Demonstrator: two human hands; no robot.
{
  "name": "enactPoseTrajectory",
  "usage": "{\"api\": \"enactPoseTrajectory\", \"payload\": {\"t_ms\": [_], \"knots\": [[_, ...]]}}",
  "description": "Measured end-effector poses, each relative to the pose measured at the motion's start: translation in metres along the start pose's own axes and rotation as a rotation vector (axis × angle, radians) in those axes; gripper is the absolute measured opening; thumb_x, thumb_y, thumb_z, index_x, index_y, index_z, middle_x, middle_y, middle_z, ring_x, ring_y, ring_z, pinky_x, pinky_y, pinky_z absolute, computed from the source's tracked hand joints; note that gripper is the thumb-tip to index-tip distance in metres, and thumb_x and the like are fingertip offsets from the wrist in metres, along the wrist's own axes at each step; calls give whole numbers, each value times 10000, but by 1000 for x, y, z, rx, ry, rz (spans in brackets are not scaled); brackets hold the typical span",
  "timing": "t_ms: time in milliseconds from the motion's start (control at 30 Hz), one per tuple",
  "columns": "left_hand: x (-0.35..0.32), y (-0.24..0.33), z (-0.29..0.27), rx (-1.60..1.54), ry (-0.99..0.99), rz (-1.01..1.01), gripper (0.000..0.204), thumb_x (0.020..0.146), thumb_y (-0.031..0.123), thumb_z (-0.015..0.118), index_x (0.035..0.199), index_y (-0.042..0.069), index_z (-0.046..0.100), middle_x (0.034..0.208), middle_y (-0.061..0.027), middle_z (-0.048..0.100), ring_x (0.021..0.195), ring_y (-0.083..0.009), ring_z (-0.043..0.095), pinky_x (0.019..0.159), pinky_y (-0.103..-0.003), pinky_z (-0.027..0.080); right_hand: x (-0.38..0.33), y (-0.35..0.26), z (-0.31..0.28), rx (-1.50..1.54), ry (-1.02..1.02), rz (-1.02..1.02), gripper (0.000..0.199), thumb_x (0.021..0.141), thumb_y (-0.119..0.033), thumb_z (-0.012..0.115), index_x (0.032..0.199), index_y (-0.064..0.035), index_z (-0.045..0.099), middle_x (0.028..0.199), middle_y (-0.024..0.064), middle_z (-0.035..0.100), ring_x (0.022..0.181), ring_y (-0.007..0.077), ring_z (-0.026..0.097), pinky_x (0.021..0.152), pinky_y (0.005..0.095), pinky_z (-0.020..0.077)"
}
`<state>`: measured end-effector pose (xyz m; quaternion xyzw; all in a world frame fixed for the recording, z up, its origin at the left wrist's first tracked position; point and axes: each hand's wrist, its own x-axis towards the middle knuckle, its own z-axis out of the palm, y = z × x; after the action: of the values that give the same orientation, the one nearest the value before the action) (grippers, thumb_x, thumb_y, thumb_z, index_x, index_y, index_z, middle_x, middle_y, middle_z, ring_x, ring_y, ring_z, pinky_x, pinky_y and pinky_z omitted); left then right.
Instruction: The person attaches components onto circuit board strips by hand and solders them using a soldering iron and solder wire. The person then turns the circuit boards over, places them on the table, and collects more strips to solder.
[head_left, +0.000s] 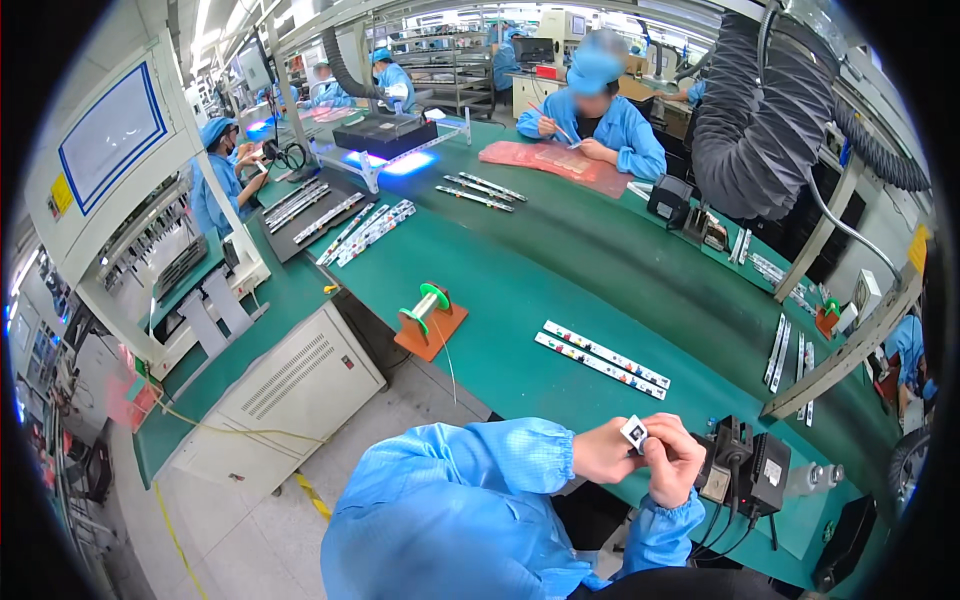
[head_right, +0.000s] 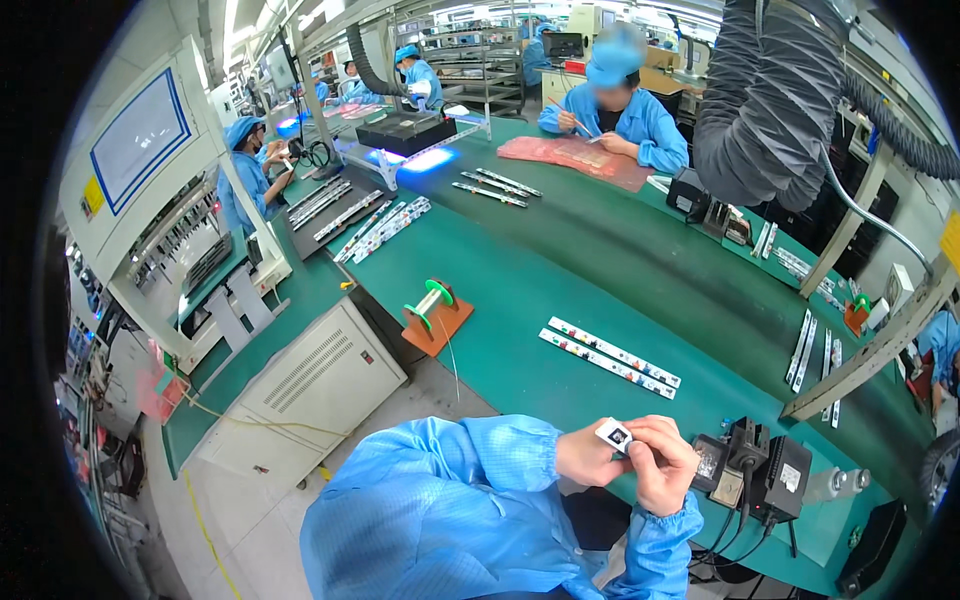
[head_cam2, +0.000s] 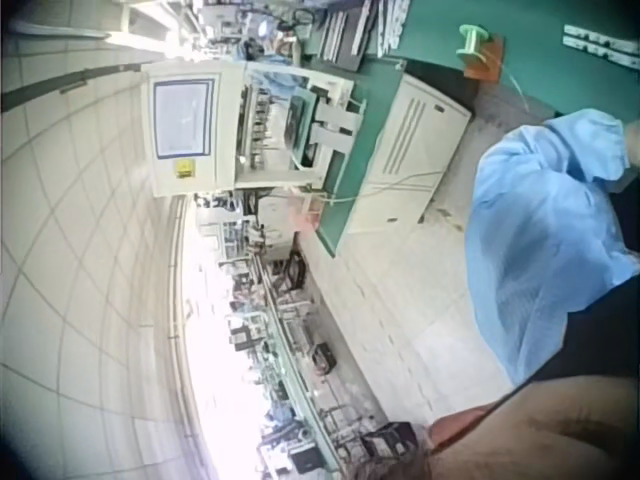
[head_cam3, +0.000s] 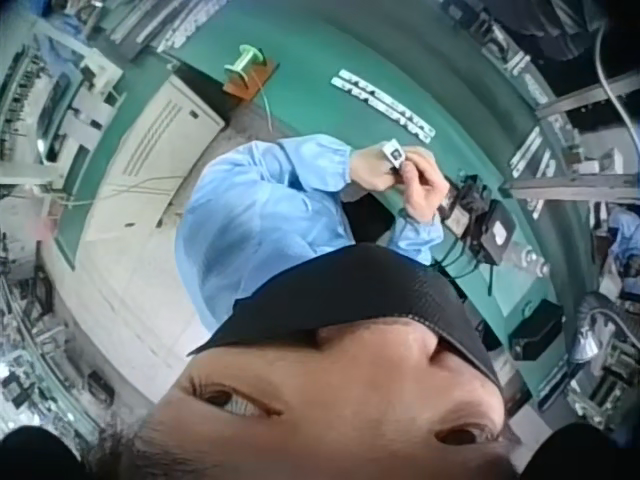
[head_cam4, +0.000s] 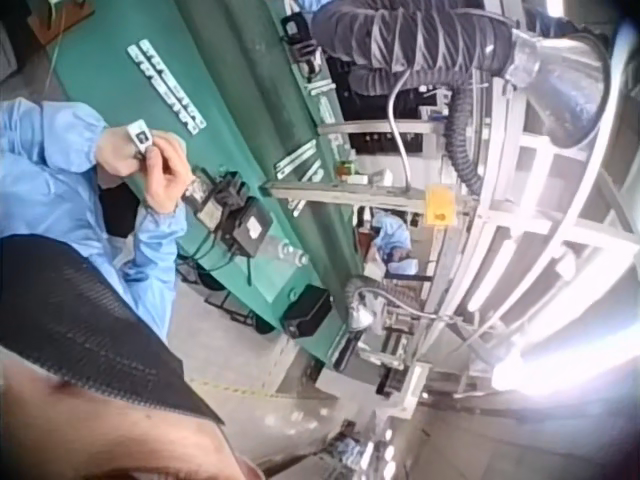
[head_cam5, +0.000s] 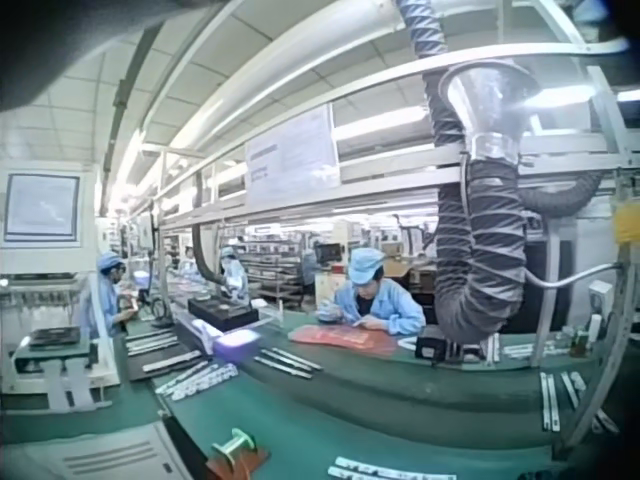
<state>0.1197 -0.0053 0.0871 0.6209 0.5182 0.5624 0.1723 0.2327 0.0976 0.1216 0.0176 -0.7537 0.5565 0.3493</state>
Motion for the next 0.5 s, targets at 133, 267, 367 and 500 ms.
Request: {"api": "enactPoseTrajectory", "payload": {"t_ms": [133,267,367,500], "knots": [[-2,2,1,18,-20,-8,264,789,20,621,1053,7,606,944,-184,672,881,-347,677,721,-407,538,-4,-2,4,-30,40,-22,110,835,-20,663,908,57,694,943,152,699,945,264,613,832,358,486],[-2,-4,-1,1,-55,-54,311,780,-2,593,1091,9,593,979,-180,669,902,-337,675,741,-396,539,0,-1,5,26,31,6,110,840,-42,675,892,54,686,936,149,698,940,260,613,826,356,486],[-4,-9,-3,-16,-37,-45,338,770,-20,585,1107,9,588,985,-179,668,908,-337,674,750,-389,539,2,0,7,1,23,22,104,843,-46,673,878,52,679,927,146,697,933,257,612,825,356,489],[-6,-12,-7,8,-53,-81,338,759,-22,583,1094,15,591,975,-178,666,899,-339,673,749,-392,539,5,3,9,-13,3,17,114,839,-54,679,881,52,688,944,151,700,945,267,610,847,370,481]]}}
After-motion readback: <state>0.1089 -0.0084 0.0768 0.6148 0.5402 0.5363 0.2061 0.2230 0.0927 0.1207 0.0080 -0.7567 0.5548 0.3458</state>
